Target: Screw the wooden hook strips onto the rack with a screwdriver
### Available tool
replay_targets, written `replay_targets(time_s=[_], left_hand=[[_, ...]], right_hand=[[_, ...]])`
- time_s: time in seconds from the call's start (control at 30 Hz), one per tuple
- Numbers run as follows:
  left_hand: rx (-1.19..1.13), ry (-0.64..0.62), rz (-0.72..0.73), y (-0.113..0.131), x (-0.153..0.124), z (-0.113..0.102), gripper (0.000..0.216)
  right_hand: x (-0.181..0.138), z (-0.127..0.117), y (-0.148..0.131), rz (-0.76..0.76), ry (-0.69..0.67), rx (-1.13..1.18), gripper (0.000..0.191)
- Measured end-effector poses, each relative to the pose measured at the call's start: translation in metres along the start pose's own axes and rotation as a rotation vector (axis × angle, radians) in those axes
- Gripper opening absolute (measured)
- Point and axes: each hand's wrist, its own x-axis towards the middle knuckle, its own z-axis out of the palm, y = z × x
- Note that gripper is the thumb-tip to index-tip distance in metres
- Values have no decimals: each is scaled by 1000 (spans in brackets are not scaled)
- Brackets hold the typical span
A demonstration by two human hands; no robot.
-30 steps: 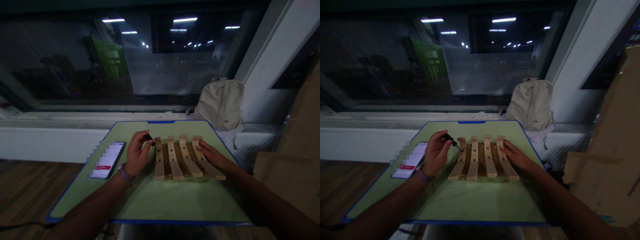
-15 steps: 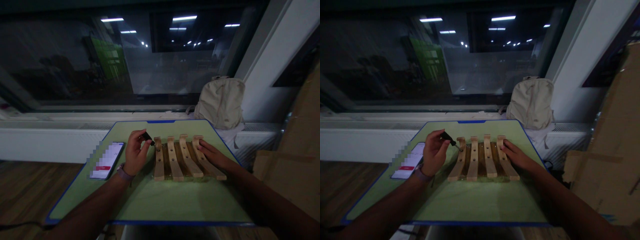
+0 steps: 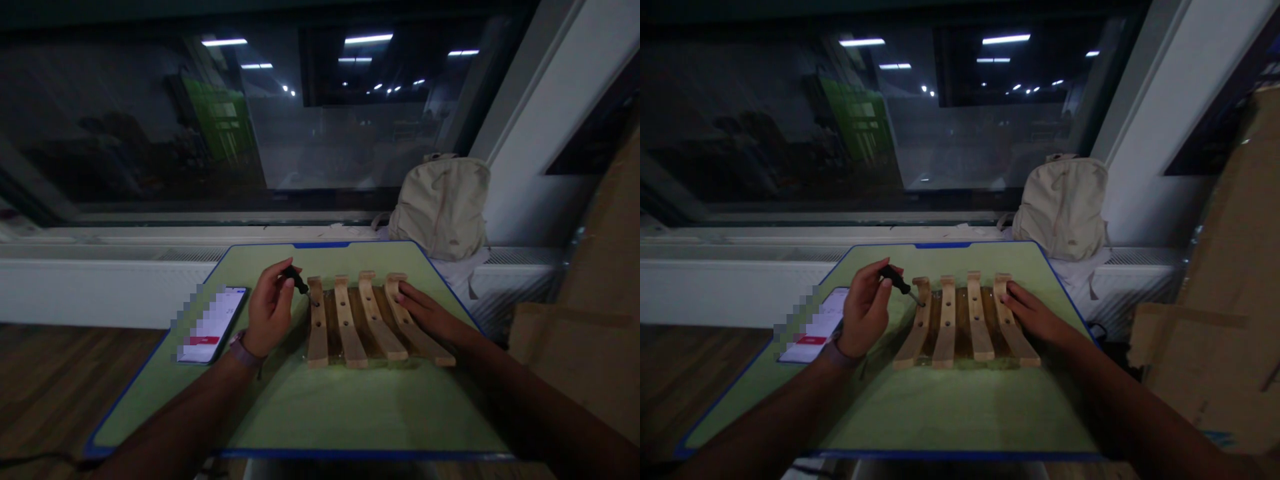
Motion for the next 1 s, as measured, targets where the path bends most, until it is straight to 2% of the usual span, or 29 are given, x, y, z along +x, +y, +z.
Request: replay_targets(time_s=[0.13, 0.33, 0.5, 0.7, 0.87, 1.0], left_hand=[[52, 41, 113, 0, 4, -1, 26], [103, 62, -33, -4, 2, -2, 32], [58, 27, -39, -1, 0, 0, 36], [15, 4, 25, -1, -1, 0, 33], [78, 96, 155, -3, 5, -3, 31], [83, 97, 17, 1, 5, -2, 29]], right_hand=[[1, -1, 5, 25, 0, -3, 70], [4, -2, 18, 61, -8, -12, 77], [4, -2, 11, 43, -25, -34, 78], [2, -2, 4, -10, -44, -11, 70], [3, -1, 8, 27, -24, -25, 70], [3, -1, 10, 38, -22, -20, 73]])
